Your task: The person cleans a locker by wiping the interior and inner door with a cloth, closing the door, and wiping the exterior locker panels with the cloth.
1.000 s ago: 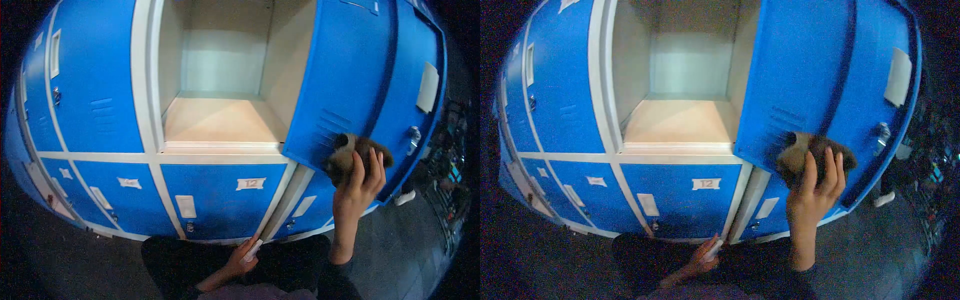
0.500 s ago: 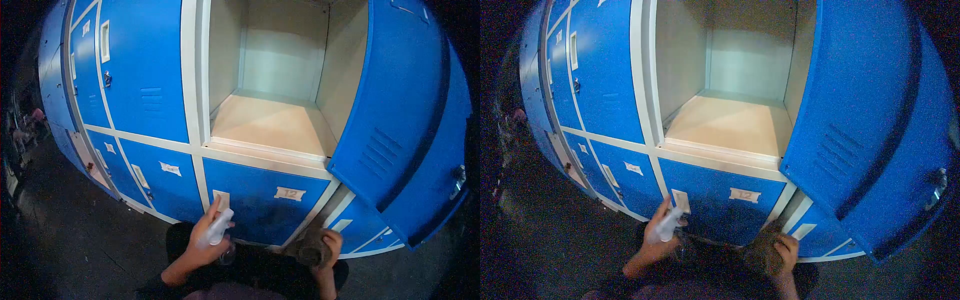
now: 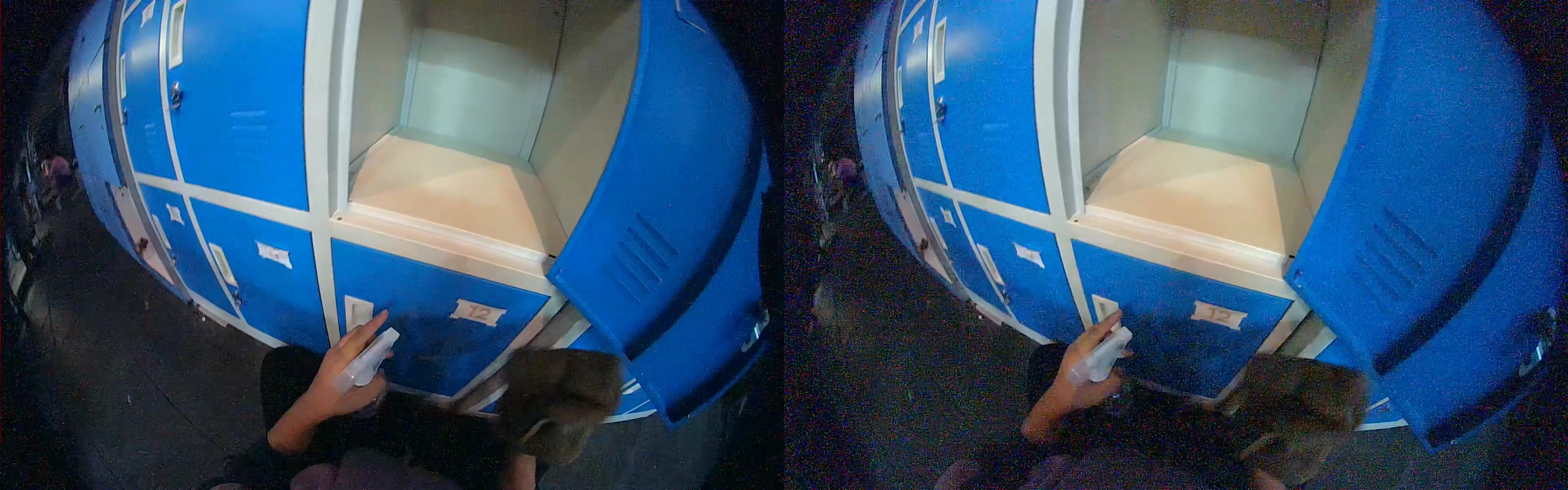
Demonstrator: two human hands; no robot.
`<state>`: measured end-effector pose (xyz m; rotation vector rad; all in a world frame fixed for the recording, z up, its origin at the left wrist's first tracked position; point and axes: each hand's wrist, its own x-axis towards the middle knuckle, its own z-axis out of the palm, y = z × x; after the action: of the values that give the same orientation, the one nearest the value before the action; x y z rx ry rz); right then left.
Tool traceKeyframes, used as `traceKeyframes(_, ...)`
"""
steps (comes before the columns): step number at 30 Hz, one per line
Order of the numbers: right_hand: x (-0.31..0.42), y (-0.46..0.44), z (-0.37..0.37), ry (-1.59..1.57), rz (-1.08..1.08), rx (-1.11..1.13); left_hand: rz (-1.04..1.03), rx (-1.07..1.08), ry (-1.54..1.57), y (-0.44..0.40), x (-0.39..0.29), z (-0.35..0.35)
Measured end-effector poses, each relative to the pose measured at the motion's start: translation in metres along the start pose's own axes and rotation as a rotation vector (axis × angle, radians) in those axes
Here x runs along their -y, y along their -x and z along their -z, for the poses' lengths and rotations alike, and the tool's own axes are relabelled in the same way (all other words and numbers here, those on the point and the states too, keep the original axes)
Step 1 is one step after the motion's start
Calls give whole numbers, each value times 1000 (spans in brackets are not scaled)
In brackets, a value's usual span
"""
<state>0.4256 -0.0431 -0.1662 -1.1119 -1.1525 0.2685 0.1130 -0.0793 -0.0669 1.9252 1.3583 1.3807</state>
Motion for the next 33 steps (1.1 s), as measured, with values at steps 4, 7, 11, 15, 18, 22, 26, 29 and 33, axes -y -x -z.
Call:
traceKeyframes(4, 58, -44, -19, 227, 1006, -145, 50, 90, -44, 18, 29, 10)
traceKeyframes(7, 114, -81, -75, 472, 1272, 25, -2, 89, -162, 32, 68, 17)
traceKeyframes(11, 132, -90, -140, 786, 1206, 171, 65, 56, -147, 48, 90, 25)
traceKeyframes(15, 146, -78, -166, 794, 1210, 144, 151, 82, -225, 49, 112, 25)
traceKeyframes(18, 169, -70, -189, 719, 1268, 242, 71, 30, -168, 48, 114, 23)
traceKeyframes(22, 191, -60, -228, 599, 1323, 308, 37, 10, -70, 43, 101, 20)
traceKeyframes(26, 188, -58, -232, 593, 1299, 297, 72, 24, -151, 42, 95, 31)
traceKeyframes(29, 176, -64, -211, 640, 1291, 266, 38, -11, -242, 40, 87, 47)
traceKeyframes(33, 159, -79, -164, 749, 1219, 205, 69, 5, -192, 42, 99, 49)
